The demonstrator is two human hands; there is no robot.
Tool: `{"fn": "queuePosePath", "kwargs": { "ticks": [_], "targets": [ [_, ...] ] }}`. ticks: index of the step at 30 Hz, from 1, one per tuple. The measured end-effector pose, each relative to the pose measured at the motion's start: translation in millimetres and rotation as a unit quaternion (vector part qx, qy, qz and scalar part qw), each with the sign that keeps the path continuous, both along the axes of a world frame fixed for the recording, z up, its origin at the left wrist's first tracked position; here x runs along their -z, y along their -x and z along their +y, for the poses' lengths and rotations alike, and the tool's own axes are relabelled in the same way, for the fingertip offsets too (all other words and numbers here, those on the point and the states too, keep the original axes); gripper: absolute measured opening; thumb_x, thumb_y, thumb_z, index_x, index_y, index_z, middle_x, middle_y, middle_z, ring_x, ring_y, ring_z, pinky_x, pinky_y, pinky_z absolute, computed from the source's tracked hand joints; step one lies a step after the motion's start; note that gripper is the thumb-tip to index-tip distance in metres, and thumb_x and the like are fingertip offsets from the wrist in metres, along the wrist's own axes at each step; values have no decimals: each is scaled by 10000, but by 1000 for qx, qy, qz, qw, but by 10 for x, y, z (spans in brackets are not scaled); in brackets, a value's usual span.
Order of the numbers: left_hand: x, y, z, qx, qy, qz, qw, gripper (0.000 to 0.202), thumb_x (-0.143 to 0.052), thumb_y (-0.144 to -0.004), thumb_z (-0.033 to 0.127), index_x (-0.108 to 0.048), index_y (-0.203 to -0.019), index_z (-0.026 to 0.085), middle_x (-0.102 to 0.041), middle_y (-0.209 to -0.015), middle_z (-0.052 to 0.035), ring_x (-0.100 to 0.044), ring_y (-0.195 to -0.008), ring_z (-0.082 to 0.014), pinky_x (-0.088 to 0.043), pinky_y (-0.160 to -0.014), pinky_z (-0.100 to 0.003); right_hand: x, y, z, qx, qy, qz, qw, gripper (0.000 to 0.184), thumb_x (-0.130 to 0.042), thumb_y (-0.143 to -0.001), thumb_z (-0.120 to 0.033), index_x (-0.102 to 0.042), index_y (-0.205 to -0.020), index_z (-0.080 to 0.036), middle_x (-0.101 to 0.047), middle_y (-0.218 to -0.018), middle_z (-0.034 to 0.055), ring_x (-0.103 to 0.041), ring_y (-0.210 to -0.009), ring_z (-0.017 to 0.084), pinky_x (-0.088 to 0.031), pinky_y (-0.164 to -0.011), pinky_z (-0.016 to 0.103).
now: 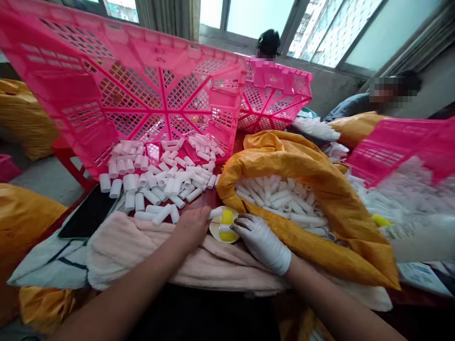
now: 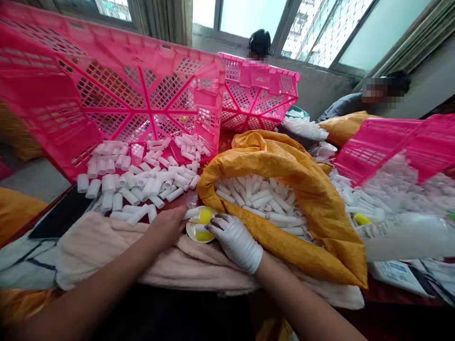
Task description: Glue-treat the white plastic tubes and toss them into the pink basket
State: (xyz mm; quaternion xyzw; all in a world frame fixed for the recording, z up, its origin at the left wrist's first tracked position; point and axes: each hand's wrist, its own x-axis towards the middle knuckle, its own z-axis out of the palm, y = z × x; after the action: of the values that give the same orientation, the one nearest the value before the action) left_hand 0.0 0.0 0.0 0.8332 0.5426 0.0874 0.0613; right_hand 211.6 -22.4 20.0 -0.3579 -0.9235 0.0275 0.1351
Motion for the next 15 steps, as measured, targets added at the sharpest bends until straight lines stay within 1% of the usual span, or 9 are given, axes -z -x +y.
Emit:
{"fn": "queuePosePath", "kwargs": {
  "ticks": [2, 4, 7, 10, 12, 13, 14, 15],
  "targets": [
    [-3, -3, 1, 2, -1, -2, 1000, 100, -388, -825, 234, -468, -826, 174, -606, -785, -35, -581, -729, -182, -383, -621, -280, 33, -30, -29, 26, 0, 10, 1000, 196, -468, -834, -120, -542, -1013, -157, -569, -1027, 82, -488, -963, 197, -426, -851, 351],
    [-7, -8, -2, 0, -3, -3, 1000, 109, -384, -830, 237, -470, -831, 172, -607, -787, -37, -580, -737, -179, -383, -625, -277, 49, -47, -64, 30, -2, 7, 1000, 211, -465, -829, -110, -539, -1022, -149, -568, -1014, 93, -502, -918, 196, -441, -814, 351],
    [-13, -20, -14, -12, -7, -1, 1000, 132, -375, -839, 250, -477, -839, 167, -608, -792, -42, -578, -745, -179, -382, -632, -276, 32, -39, -118, -10, -9, -24, 1000, 203, -465, -832, -131, -558, -1010, -160, -579, -972, 89, -513, -861, 202, -450, -752, 351],
    [-15, -28, -24, -21, -8, -3, 1000, 147, -380, -838, 260, -489, -844, 160, -603, -785, -45, -572, -734, -178, -381, -633, -278, 3, 2, -146, -61, -14, -35, 997, 162, -454, -845, -155, -593, -926, -179, -604, -858, 63, -523, -765, 181, -448, -673, 321],
    [-18, -27, -26, -28, -15, -10, 999, 156, -397, -832, 272, -504, -834, 159, -595, -787, -48, -562, -737, -178, -384, -648, -282, 1, 39, -146, -89, -20, -6, 996, 155, -457, -845, -158, -598, -897, -194, -612, -824, 46, -524, -735, 171, -447, -652, 314],
    [-23, -24, -26, -33, -24, -17, 999, 157, -412, -824, 279, -516, -828, 161, -590, -797, -50, -555, -754, -181, -385, -664, -287, 6, 60, -141, -95, -22, 24, 995, 156, -462, -842, -152, -594, -907, -203, -614, -841, 42, -527, -749, 171, -449, -665, 319],
    [-29, -20, -26, -40, -38, -26, 998, 154, -432, -814, 283, -531, -832, 166, -587, -819, -53, -546, -784, -187, -384, -688, -295, 13, 82, -132, -88, -19, 69, 994, 170, -465, -838, -141, -584, -936, -213, -608, -886, 42, -531, -787, 173, -453, -692, 324],
    [-38, -14, -25, -46, -54, -39, 997, 153, -453, -802, 286, -546, -851, 175, -585, -850, -56, -536, -822, -195, -381, -714, -305, 22, 107, -118, -65, -13, 131, 989, 197, -468, -834, -128, -567, -976, -223, -592, -943, 47, -531, -840, 176, -455, -729, 330]
  ]
}}
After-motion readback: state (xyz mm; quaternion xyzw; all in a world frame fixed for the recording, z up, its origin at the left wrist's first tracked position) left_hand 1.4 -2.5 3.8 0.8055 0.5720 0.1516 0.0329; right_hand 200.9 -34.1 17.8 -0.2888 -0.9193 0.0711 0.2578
